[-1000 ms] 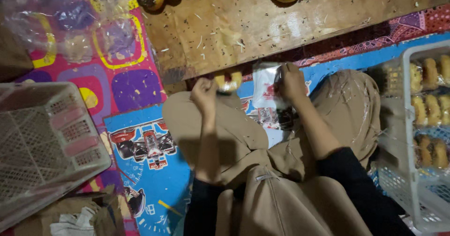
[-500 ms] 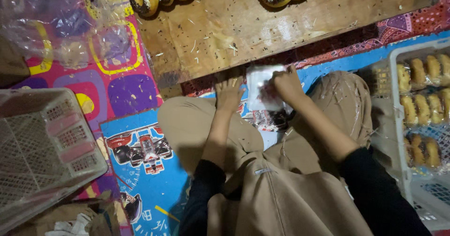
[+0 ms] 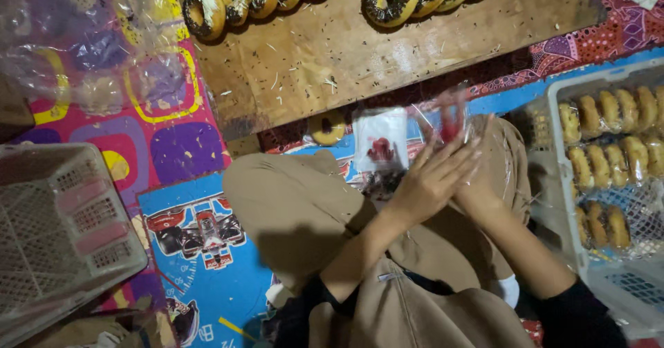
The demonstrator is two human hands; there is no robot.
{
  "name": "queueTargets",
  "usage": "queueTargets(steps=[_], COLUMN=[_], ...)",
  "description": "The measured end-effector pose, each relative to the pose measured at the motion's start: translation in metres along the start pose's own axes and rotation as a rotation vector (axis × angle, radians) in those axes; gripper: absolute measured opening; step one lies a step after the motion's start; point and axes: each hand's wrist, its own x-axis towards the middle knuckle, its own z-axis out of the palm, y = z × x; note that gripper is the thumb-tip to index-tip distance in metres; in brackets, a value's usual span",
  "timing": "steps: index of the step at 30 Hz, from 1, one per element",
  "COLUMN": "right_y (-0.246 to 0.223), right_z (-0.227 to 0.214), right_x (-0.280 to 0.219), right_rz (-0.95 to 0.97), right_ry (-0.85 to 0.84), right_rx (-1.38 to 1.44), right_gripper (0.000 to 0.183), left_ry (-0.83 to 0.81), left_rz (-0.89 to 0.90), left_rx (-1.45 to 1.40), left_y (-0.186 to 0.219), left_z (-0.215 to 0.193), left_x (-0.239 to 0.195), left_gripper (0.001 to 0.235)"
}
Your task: The person sits on the floor and repeatedly picks up donuts from a wooden board, places them into clear plastic bags, and sets the packaged donuts into a white plastic crate. The person handles both plain and chocolate-topped donuts.
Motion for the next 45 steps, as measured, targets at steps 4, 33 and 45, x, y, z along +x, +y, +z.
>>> queueTargets(steps=[4, 33, 45], right_y=[-0.016, -0.095, -0.101], right_z=[-0.025, -0.026, -0.027], right_x=[0.019, 0.033, 0.002], right_rz=[0.067, -0.015, -0.195], right_ry=[0.047, 0.292, 0.341], right_rx=[0.362, 0.098, 0.469], right_gripper=[0.082, 0.078, 0.065], left_ry=[0.559, 0.985, 0.888], left_rz=[-0.228, -0.128, -0.447], left_rx=[-0.695, -2.013, -2.084], left_y=[-0.017, -0.090, -0.024], left_z=[-0.029, -0.065, -0.084], left_x=[0.013, -0.007, -0.008], left_gripper=[0.073, 0.064, 0.082])
